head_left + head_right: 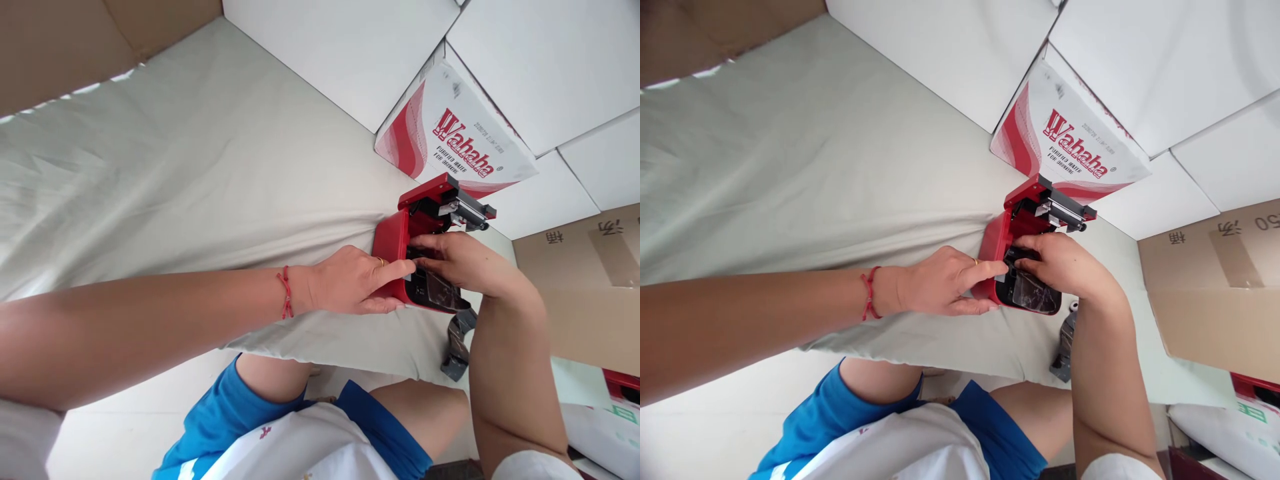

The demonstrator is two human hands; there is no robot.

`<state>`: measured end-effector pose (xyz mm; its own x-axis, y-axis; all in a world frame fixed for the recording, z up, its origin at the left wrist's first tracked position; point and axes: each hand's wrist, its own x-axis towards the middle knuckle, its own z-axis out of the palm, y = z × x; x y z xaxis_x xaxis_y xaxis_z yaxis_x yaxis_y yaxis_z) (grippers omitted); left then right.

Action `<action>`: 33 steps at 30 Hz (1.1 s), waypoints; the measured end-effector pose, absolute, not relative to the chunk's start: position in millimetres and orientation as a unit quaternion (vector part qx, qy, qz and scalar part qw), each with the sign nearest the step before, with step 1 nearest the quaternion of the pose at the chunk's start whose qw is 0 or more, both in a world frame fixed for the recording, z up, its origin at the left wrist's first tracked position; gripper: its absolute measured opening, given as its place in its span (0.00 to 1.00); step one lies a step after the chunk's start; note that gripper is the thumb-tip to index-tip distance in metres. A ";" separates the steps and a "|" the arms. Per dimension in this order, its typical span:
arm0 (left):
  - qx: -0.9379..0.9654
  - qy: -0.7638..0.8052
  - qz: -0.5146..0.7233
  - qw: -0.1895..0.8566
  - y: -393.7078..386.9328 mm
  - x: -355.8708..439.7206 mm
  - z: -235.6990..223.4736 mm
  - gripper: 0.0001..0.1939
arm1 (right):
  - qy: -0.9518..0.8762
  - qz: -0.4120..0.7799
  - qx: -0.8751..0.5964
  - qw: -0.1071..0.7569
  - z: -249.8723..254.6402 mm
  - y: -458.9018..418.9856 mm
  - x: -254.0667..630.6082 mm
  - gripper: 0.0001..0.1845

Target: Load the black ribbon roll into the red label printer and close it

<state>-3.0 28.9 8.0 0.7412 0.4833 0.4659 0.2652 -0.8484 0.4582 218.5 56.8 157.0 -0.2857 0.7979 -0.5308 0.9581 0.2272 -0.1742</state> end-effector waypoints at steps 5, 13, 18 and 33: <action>0.915 0.205 0.281 0.205 28.7 -2.4 11.9 0.31 | 0.767 -0.216 0.604 0.035 177.0 32.3 216.5 0.19; 0.910 0.199 0.307 0.194 30.0 -3.1 6.5 0.30 | 0.759 0.106 0.580 -0.277 169.8 13.6 214.9 0.21; 0.905 0.201 0.319 0.197 29.2 -3.5 7.2 0.30 | 0.790 0.092 0.582 -0.171 140.9 22.2 234.6 0.29; 0.907 0.249 0.273 0.202 23.6 -6.5 16.7 0.45 | 0.795 0.087 0.576 -0.168 125.0 -46.1 224.2 0.14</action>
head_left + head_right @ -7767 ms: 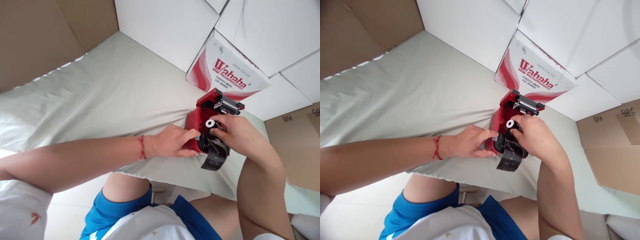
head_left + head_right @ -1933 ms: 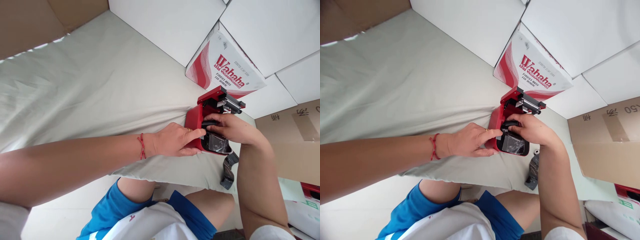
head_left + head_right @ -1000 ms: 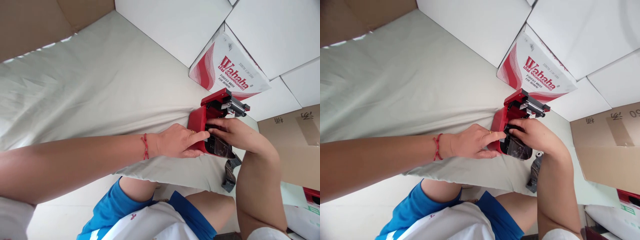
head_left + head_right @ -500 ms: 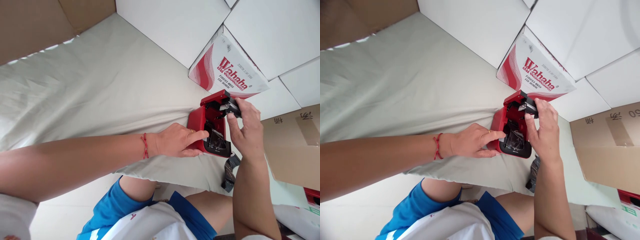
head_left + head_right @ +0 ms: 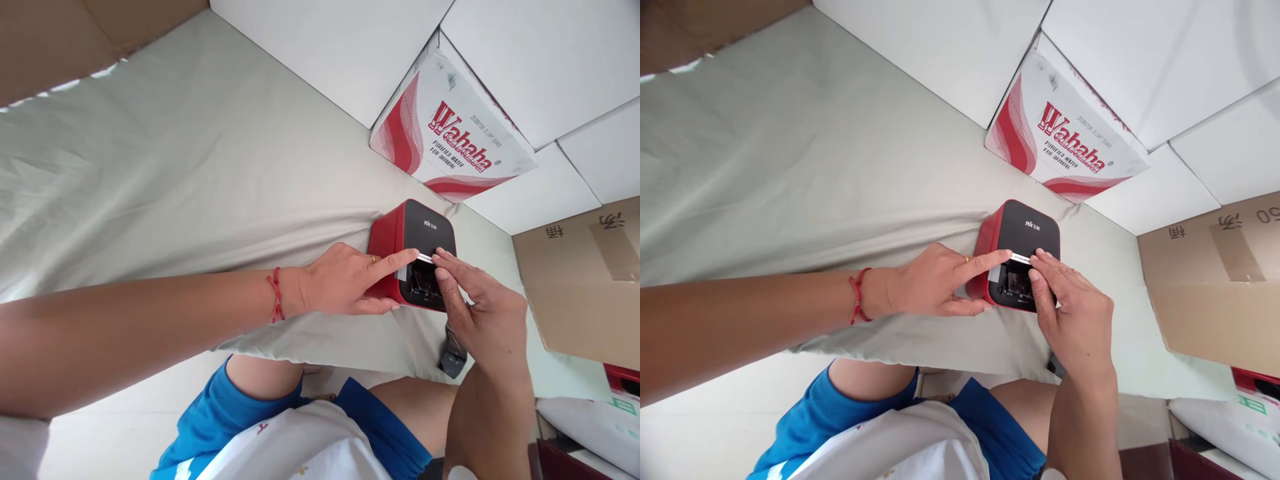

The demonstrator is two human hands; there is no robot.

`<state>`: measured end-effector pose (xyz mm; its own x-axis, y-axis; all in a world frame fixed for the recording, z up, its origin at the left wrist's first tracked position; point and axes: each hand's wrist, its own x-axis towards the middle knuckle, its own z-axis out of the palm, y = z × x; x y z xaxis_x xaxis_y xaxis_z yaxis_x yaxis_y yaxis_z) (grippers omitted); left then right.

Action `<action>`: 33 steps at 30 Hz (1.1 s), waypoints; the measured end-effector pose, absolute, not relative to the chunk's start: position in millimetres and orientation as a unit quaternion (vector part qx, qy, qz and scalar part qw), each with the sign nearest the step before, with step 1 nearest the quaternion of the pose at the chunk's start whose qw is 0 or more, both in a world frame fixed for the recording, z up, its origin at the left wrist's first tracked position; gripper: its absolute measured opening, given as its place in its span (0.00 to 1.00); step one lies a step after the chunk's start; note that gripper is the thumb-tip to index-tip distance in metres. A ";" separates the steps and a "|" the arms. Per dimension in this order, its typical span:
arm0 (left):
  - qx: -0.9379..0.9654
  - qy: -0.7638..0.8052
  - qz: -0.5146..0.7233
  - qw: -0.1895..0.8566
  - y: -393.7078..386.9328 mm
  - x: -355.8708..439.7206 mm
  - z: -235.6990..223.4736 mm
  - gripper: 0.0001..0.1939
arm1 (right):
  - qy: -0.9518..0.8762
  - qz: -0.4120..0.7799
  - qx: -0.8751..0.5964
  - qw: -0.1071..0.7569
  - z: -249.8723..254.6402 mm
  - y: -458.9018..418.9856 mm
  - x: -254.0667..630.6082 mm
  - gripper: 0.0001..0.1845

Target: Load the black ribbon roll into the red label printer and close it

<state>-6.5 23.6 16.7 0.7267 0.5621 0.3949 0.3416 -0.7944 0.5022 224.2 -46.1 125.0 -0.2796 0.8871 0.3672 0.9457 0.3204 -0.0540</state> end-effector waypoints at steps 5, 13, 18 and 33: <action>0.910 0.237 0.293 0.176 23.2 -6.1 11.6 0.43 | -0.806 -0.082 -0.567 0.148 124.5 -46.5 231.1 0.15; 0.890 0.239 0.356 0.152 25.9 -2.9 4.4 0.38 | -0.775 0.000 -0.561 0.292 91.7 -56.6 242.0 0.19; 0.887 0.198 0.399 0.122 24.2 -4.8 2.5 0.26 | -0.783 -0.005 -0.522 0.337 71.9 -83.8 240.0 0.22; 0.889 0.201 0.400 0.099 20.0 -5.4 8.5 0.23 | -0.792 -0.078 -0.494 0.350 67.7 -101.1 232.0 0.28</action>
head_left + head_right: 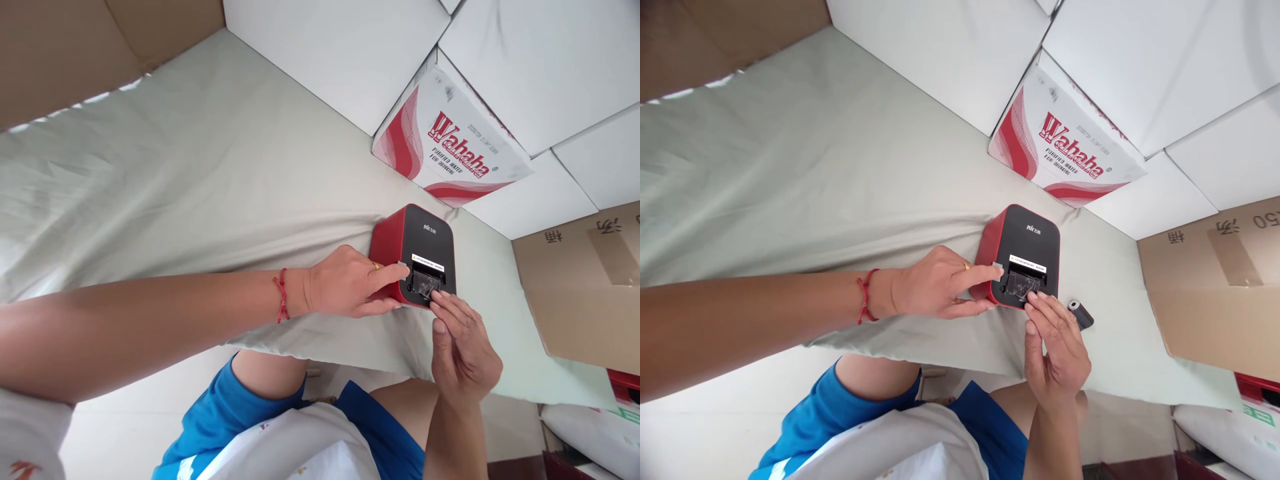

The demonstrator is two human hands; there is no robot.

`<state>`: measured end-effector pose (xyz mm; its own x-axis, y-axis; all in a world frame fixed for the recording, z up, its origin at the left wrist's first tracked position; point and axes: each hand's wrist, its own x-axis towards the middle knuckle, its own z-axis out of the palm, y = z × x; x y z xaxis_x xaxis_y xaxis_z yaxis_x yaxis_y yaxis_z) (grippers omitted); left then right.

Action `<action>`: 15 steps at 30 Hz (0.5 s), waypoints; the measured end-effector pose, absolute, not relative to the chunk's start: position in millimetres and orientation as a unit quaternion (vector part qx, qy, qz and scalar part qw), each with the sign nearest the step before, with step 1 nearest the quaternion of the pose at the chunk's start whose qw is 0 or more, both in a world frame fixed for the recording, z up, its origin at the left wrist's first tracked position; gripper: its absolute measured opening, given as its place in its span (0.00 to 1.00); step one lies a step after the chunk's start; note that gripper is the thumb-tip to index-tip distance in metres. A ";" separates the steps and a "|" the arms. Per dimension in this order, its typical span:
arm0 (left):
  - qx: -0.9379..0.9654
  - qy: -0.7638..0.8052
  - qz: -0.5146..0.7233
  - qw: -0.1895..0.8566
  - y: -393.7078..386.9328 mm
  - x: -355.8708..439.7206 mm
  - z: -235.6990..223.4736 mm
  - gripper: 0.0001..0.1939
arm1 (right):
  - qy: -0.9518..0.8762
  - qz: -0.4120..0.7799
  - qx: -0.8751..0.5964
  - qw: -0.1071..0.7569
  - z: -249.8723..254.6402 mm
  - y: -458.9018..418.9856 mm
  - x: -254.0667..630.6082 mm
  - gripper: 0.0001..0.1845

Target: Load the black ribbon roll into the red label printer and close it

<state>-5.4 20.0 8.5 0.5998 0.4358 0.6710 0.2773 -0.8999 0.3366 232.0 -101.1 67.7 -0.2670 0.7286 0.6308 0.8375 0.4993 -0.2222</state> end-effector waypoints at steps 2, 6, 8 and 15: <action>0.894 0.208 0.378 0.118 19.1 -6.5 13.7 0.23 | -0.778 -0.079 -0.512 0.355 65.3 -105.0 231.0 0.27; 0.893 0.238 0.334 0.186 19.9 -7.2 25.0 0.20 | -0.743 -0.113 -0.561 0.347 62.8 -111.1 228.0 0.21; 0.885 0.244 0.327 0.227 21.7 -7.0 28.6 0.19 | -0.737 -0.122 -0.570 0.342 63.7 -111.4 227.5 0.18; 0.868 0.234 0.359 0.252 24.9 -1.1 16.0 0.22 | -0.766 -0.067 -0.544 0.335 85.9 -99.3 231.7 0.13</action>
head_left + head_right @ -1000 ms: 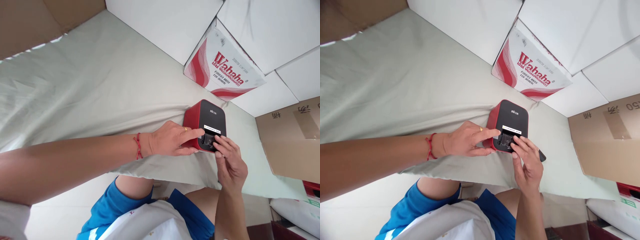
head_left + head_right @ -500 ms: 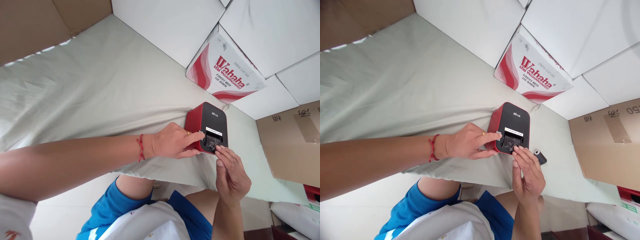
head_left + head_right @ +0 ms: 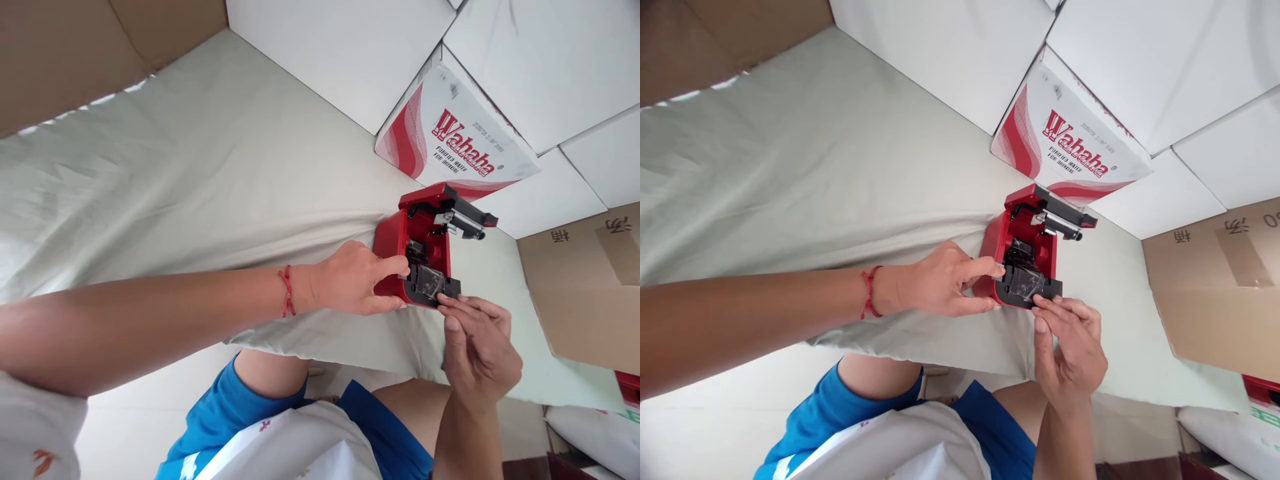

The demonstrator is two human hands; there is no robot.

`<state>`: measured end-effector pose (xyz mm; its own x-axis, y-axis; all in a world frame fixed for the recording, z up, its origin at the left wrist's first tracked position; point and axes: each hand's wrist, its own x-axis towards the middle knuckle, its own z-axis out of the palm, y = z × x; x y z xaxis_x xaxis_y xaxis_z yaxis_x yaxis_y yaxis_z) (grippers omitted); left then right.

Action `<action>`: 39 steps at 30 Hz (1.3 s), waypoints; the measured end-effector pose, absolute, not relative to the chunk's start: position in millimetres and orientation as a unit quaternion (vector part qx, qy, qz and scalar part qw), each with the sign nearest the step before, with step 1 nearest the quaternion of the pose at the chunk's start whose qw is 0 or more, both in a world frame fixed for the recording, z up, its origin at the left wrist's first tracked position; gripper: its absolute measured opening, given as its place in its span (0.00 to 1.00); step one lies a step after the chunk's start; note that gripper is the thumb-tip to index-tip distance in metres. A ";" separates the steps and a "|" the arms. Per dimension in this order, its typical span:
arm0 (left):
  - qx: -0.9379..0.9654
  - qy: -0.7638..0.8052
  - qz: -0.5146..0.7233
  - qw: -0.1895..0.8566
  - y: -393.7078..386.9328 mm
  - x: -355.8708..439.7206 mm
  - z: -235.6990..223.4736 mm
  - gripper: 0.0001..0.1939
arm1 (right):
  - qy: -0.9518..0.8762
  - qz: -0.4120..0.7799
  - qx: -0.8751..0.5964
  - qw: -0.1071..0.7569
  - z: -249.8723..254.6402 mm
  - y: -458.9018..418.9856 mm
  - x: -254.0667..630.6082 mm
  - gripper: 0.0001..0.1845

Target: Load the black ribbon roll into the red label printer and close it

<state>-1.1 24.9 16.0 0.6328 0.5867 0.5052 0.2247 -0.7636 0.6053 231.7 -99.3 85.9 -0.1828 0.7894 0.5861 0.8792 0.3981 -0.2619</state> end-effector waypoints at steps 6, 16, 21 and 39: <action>0.879 0.210 0.382 0.192 25.3 2.3 -3.1 0.26 | -0.679 0.110 -0.653 0.316 125.6 -52.6 238.0 0.16; 0.890 0.215 0.360 0.177 23.0 -1.8 3.8 0.26 | -0.787 0.126 -0.597 -0.087 134.2 57.1 232.9 0.18; 0.891 0.215 0.356 0.182 23.7 -1.2 3.5 0.28 | -0.799 0.079 -0.586 -0.110 130.2 57.2 225.7 0.09; 0.899 0.208 0.348 0.164 24.9 -1.9 1.7 0.27 | -0.617 0.257 -0.726 0.161 89.4 -55.6 323.4 0.23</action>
